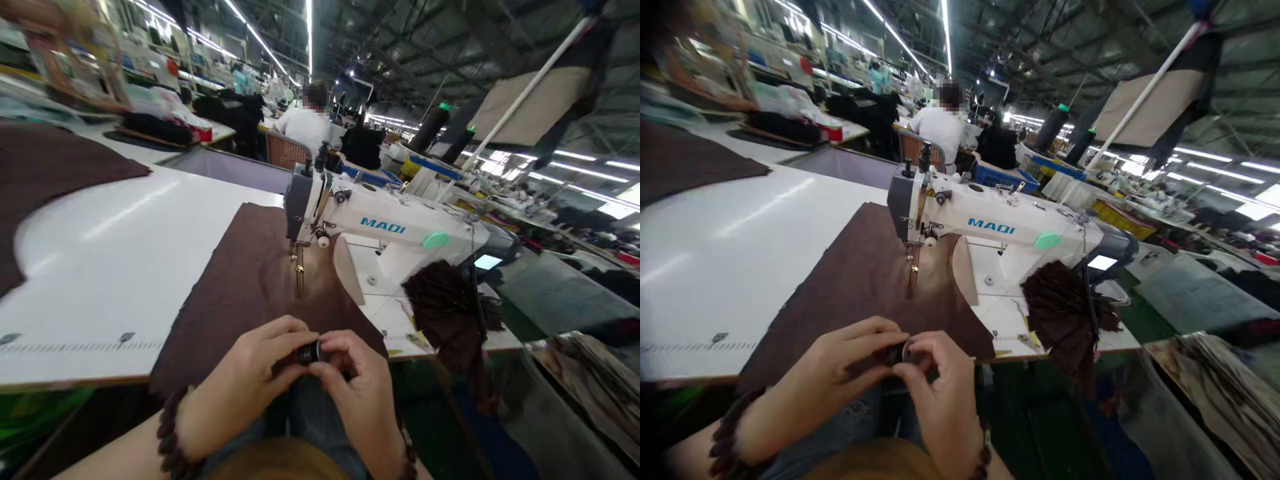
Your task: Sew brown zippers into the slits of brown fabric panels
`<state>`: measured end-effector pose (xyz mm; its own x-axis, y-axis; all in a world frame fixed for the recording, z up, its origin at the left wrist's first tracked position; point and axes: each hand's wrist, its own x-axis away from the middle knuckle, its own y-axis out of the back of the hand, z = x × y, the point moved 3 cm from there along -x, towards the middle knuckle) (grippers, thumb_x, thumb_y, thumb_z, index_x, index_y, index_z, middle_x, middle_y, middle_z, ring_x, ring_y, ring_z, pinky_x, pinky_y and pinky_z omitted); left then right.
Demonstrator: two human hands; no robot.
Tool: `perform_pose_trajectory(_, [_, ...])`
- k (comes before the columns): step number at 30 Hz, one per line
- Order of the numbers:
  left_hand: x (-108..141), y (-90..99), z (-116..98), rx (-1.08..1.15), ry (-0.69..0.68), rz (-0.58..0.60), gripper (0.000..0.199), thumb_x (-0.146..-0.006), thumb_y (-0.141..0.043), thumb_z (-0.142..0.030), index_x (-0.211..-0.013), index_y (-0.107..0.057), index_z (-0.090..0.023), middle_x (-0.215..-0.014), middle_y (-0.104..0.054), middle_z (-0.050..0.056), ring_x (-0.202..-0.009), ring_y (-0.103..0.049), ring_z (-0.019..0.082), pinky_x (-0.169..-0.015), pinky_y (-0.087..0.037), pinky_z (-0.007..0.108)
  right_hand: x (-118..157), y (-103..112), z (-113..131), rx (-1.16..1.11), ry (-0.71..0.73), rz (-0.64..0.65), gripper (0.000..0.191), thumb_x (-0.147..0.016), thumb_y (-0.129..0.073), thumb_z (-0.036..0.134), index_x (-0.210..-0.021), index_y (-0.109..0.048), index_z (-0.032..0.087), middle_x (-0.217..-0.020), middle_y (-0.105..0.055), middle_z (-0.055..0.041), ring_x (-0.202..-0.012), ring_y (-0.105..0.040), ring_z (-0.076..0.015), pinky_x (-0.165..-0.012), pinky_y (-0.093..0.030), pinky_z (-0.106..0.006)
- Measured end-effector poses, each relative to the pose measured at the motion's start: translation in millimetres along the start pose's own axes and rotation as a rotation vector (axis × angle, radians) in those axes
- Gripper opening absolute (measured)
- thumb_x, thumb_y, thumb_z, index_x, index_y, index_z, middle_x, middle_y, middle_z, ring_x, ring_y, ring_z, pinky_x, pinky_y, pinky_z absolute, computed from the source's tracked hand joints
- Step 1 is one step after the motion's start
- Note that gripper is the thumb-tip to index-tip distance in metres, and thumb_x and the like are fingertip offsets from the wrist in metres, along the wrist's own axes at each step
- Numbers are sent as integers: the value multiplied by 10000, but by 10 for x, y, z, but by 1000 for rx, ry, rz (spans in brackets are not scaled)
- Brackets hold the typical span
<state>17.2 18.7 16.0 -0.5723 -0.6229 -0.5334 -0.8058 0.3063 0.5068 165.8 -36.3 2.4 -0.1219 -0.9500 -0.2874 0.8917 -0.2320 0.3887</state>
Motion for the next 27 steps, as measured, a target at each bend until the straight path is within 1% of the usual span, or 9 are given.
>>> perform_pose_trajectory(5, [13,-4,-7,20,50,17,357,-744,-627,-15,-1026,-617,-234,-914,-607,-35,-812,-593,58,-754,-440,84,-27,-16,42,-32,4,-19,69,-768,-602,190,-832,-628,183,-847,-653,-7,-605,-567,-77,-513,-464,-151])
perform_pose_trajectory(11, [44,-26,70,32,90,-65,408,-716,-638,-1,-1053,-602,-228,-875,-615,-35,-783,-593,70,-719,-453,112,52,-103,34,-94,-50,11,245,-853,-490,233,-1045,-639,201,-1049,-644,-58,-471,-529,-36,-464,-484,-146])
perform_pose_trajectory(14, [47,-7,85,78,119,-48,285,-751,-621,-49,-971,-624,-230,-843,-600,-34,-753,-582,76,-691,-455,133,84,-125,56,-113,-42,60,269,-867,-456,233,-1071,-629,207,-1138,-601,-76,-466,-522,-25,-488,-493,-155])
perform_pose_trajectory(15, [42,4,84,102,135,-41,236,-753,-626,-69,-933,-628,-224,-832,-595,-32,-742,-578,78,-680,-455,138,85,-121,59,-124,-50,67,271,-864,-459,238,-1077,-623,200,-1097,-615,-77,-462,-519,-27,-487,-489,-158])
perform_pose_trajectory(17, [30,26,81,149,186,-36,167,-738,-640,-94,-863,-624,-203,-812,-586,-28,-720,-570,83,-651,-449,142,76,-97,51,-140,-83,65,287,-850,-477,250,-1100,-597,175,-847,-647,-43,-452,-514,-44,-475,-470,-157])
perform_pose_trajectory(19, [24,38,85,187,247,-34,126,-716,-648,-106,-808,-614,-185,-797,-576,-22,-707,-560,87,-630,-441,148,56,-68,32,-126,-121,75,273,-830,-507,266,-1062,-598,155,-621,-563,16,-453,-501,-61,-460,-437,-152])
perform_pose_trajectory(20, [26,39,92,203,277,-31,109,-710,-649,-116,-790,-611,-180,-794,-572,-18,-703,-555,90,-621,-437,152,45,-57,21,-113,-139,91,245,-820,-522,271,-1017,-611,154,-593,-533,25,-467,-497,-65,-458,-422,-151])
perform_pose_trajectory(23, [51,31,132,290,363,-48,82,-698,-650,-158,-765,-606,-172,-806,-564,-6,-715,-550,106,-614,-439,171,13,-37,3,-75,-170,146,154,-798,-546,254,-870,-644,161,-659,-554,10,-510,-479,-64,-456,-376,-155])
perform_pose_trajectory(27, [83,18,189,494,465,-76,123,-667,-648,-168,-788,-620,-171,-830,-591,9,-754,-563,127,-659,-460,195,-18,-10,47,-7,-111,144,120,-788,-548,192,-759,-661,163,-639,-547,14,-565,-489,-73,-508,-350,-169])
